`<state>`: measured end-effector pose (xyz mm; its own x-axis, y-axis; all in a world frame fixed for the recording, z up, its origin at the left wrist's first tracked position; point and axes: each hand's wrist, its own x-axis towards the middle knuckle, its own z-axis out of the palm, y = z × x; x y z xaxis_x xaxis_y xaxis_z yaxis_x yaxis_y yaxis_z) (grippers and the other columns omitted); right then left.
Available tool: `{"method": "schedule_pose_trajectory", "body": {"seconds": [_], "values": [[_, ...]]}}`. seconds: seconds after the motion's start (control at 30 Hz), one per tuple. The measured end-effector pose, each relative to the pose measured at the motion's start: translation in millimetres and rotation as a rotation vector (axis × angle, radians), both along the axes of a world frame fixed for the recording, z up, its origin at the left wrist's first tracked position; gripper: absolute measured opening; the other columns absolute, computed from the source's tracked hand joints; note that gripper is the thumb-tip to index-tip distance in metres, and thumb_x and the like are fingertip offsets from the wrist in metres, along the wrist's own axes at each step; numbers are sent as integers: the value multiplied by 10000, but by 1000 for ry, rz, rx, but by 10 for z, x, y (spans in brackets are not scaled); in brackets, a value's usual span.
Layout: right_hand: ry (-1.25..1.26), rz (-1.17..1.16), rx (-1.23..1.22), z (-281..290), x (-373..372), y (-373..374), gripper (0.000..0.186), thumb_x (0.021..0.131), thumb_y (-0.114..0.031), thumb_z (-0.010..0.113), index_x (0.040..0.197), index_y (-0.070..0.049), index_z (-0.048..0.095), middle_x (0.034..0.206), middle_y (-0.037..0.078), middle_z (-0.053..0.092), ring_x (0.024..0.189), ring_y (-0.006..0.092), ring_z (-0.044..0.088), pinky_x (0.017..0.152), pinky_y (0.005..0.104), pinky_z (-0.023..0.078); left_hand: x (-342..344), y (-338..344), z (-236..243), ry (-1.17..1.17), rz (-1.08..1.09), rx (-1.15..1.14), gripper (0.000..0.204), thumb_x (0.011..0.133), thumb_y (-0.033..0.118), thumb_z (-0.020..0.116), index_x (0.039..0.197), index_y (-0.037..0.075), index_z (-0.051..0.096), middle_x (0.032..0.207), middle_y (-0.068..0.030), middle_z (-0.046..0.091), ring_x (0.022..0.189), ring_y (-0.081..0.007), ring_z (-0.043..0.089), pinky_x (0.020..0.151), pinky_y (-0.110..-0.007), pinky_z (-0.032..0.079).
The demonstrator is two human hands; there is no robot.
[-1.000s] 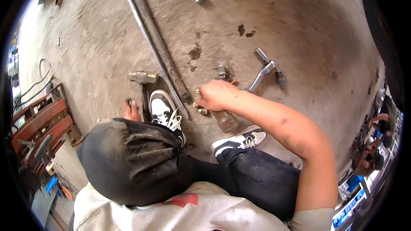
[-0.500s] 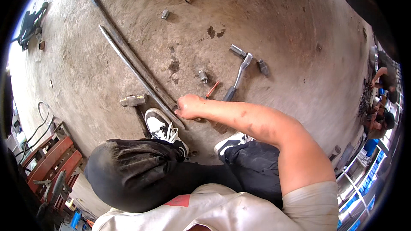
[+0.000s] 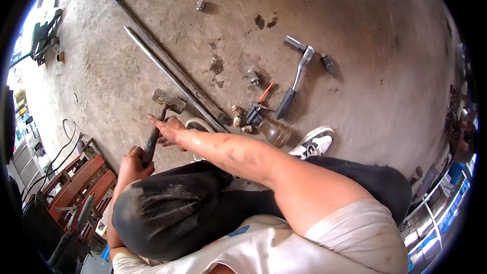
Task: The person is working on a vehicle's wheel hub assembly. They use a ratchet and socket to loosen and remove bolts, then use a hammer to tap a component. The person continues to manipulate the hub area with various tools.
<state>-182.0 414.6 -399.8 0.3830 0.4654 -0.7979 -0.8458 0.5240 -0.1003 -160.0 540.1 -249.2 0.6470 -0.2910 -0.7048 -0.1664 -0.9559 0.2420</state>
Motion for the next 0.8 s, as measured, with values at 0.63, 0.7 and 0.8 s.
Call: {"method": "schedule_pose_trajectory", "body": {"seconds": [0.63,0.7,0.8], "values": [[-662,230,-588,1479,1130,-3049,150,826,-146,585,746,-95,469,606,2,493,423,50,465,380,192,422,204,-1094,-1669,-346,202,-833,294,747,119,771,1021,67,678,1027,-91,639,850,-218,607,740,-312,495],[-409,364,-808,1492,769,-3233,136,787,-152,607,848,-70,516,607,-2,499,402,65,459,342,246,409,328,-1381,-1937,-346,146,-892,318,730,137,788,1024,73,684,987,-89,665,843,-214,639,737,-318,510],[-281,425,-1043,1252,324,-3035,208,787,-85,603,960,-35,501,634,14,500,416,72,459,319,248,398,619,-1516,-2334,-404,78,-860,319,723,137,785,1023,78,694,976,-123,679,895,-276,661,782,-358,521]]}}
